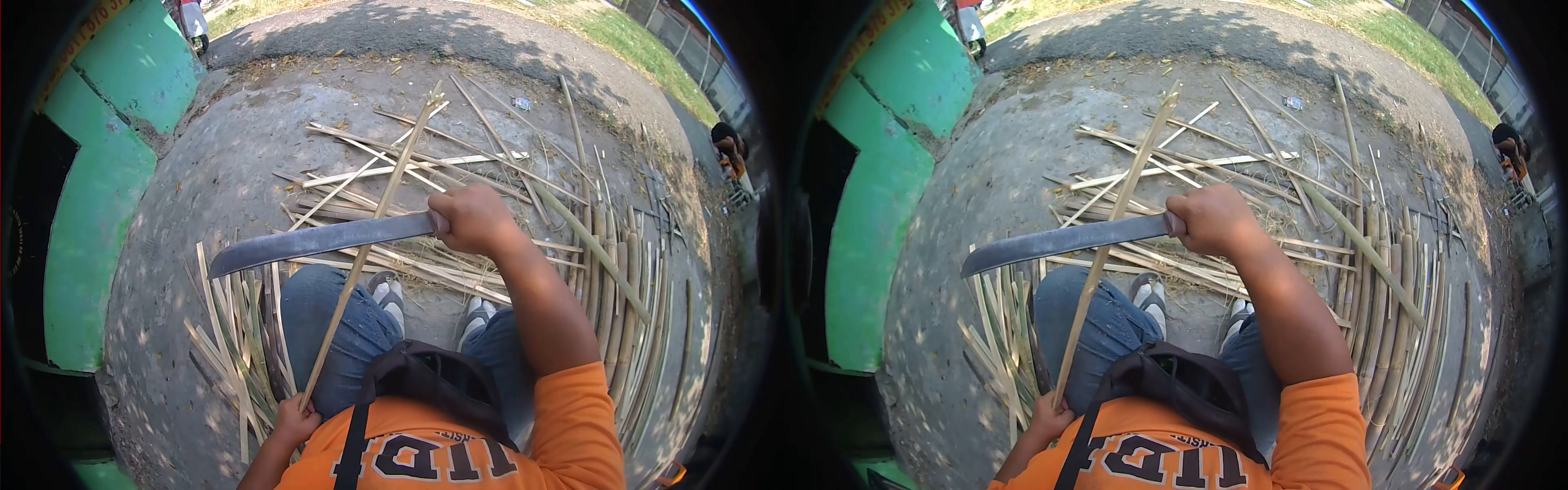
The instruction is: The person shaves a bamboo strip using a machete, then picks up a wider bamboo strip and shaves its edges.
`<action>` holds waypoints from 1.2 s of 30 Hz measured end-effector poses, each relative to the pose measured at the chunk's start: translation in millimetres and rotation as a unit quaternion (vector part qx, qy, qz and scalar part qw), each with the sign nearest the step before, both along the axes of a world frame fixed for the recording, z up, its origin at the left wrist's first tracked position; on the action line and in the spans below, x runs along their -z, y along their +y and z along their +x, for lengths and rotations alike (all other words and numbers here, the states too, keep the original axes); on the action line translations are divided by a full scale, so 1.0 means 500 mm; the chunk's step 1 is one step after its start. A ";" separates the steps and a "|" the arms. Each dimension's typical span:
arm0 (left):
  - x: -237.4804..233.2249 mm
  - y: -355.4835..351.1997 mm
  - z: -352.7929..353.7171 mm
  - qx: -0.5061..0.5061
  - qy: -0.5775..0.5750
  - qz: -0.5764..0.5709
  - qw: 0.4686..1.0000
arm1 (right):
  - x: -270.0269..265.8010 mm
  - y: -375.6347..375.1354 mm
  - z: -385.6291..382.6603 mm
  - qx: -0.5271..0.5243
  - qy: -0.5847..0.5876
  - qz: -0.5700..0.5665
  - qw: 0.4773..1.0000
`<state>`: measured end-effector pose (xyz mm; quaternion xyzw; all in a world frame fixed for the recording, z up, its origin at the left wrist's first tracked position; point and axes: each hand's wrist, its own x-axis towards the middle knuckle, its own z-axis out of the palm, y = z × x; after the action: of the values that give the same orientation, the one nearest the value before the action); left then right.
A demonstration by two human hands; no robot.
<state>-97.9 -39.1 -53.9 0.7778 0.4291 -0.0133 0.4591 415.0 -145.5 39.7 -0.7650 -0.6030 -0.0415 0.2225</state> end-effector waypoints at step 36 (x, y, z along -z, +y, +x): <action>0.003 0.003 -0.003 0.004 0.017 -0.006 1.000 | -0.004 -0.036 0.067 0.179 0.100 0.093 0.974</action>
<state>-99.6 -37.3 -55.5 0.7764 0.4340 -0.0309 0.4560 448.4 -163.5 41.5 -0.8367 -0.4242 -0.0600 0.3412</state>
